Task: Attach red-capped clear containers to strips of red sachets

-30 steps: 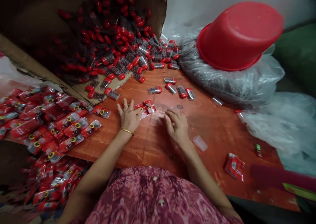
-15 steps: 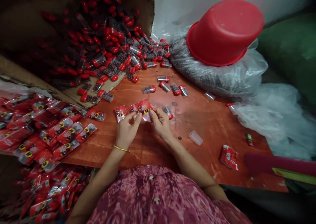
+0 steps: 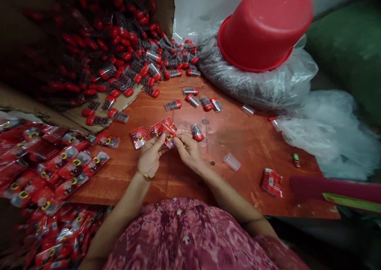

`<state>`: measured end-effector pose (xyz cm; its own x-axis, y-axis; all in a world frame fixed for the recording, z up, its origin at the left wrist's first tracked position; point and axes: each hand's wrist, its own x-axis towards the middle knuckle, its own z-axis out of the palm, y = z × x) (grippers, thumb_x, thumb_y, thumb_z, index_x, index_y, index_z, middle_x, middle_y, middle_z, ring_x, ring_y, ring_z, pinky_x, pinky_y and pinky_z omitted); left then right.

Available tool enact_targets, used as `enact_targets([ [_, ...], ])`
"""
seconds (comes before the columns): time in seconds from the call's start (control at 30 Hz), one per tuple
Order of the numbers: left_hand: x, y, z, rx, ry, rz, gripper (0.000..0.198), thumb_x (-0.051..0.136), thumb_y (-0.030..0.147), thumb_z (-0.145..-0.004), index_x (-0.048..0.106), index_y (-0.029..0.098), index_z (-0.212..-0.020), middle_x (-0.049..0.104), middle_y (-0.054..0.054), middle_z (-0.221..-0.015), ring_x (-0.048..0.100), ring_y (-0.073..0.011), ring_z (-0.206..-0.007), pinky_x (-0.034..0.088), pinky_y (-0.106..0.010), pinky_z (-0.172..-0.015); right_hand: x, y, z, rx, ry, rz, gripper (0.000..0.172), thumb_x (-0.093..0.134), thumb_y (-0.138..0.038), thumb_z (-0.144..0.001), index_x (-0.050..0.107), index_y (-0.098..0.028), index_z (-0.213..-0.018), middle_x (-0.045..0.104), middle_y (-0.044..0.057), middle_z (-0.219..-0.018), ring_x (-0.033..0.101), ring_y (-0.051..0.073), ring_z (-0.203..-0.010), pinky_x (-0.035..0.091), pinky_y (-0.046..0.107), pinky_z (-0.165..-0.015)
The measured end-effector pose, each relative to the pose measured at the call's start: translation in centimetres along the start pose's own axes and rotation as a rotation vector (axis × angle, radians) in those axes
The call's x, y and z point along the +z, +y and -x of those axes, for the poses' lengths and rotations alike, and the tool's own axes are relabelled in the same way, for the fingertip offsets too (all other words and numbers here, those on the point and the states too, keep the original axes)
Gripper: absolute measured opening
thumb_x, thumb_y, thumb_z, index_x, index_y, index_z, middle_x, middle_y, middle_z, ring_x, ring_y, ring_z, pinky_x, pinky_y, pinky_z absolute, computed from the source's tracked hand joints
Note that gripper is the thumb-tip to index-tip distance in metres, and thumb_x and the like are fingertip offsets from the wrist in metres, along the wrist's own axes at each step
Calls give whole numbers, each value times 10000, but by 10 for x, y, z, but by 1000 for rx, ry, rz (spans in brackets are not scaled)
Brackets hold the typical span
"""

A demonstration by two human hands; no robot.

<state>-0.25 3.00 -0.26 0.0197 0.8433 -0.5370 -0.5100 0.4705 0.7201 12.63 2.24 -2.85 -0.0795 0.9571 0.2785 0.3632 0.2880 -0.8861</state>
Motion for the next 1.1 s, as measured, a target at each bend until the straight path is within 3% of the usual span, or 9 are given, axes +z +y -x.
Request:
enact_targets([
  [0.1,-1,0,-4,25,39,-6,321,803,366,-520,627,139,-663,669,8,-636,593,-79,-569,450,-177,-554,-34,14,-14,-95,-141,233,298,311,-275,-921,597,-218,-981,637,58,-918,561,185,-859,443,344,-786],
  [0.2,-2,3,-4,-9,28,32,284,796,334,-551,634,149,-693,678,9,-663,604,-77,-570,458,-175,-548,-75,35,-32,-197,-351,644,349,413,-164,-851,560,-201,-1165,543,114,-1243,468,260,-1117,369,442,-931],
  [0.33,0,7,-2,-153,30,90,184,756,258,-628,627,160,-714,666,11,-633,611,-98,-548,474,-200,-516,-104,52,-38,-252,-600,890,348,434,-156,-856,592,-246,-1153,521,69,-1295,388,291,-1219,333,449,-959],
  [0.43,-1,7,-1,-190,35,122,142,733,224,-660,625,167,-731,667,10,-640,623,-112,-567,481,-210,-514,-104,51,-26,-266,-601,899,281,461,-303,-883,616,-233,-1106,576,64,-1229,426,275,-1184,338,417,-951],
  [0.57,-3,6,1,-199,38,126,110,710,222,-693,619,168,-721,655,10,-613,622,-114,-562,478,-206,-505,-96,45,-3,-263,-562,898,431,527,-459,-828,572,-193,-1164,558,111,-1255,477,284,-1125,338,441,-929],
  [0.67,-4,6,2,-217,46,131,90,682,221,-723,610,168,-715,647,8,-592,620,-114,-555,475,-204,-495,-92,44,11,-235,-508,882,418,530,-434,-832,564,-173,-1157,568,136,-1239,494,286,-1110,347,445,-918],
  [0.73,-4,6,4,-222,48,139,94,682,217,-723,604,165,-716,645,8,-589,618,-112,-554,478,-204,-501,-91,41,19,-190,-443,828,344,514,-385,-850,584,-160,-1101,635,143,-1112,551,265,-1015,384,423,-881],
  [0.9,-1,3,8,-189,37,124,189,753,237,-635,595,155,-697,643,20,-585,599,-98,-524,460,-192,-498,-81,9,35,-35,-275,449,379,528,-364,-838,529,-150,-1150,663,105,-981,612,204,-814,474,325,-723],
  [1.1,0,-4,12,-97,-49,62,337,818,338,-500,618,150,-697,672,13,-657,595,-90,-560,454,-188,-533,-58,-23,36,12,-325,100,268,555,-295,-798,570,-163,-1030,659,50,-873,607,163,-735,484,270,-660],
])
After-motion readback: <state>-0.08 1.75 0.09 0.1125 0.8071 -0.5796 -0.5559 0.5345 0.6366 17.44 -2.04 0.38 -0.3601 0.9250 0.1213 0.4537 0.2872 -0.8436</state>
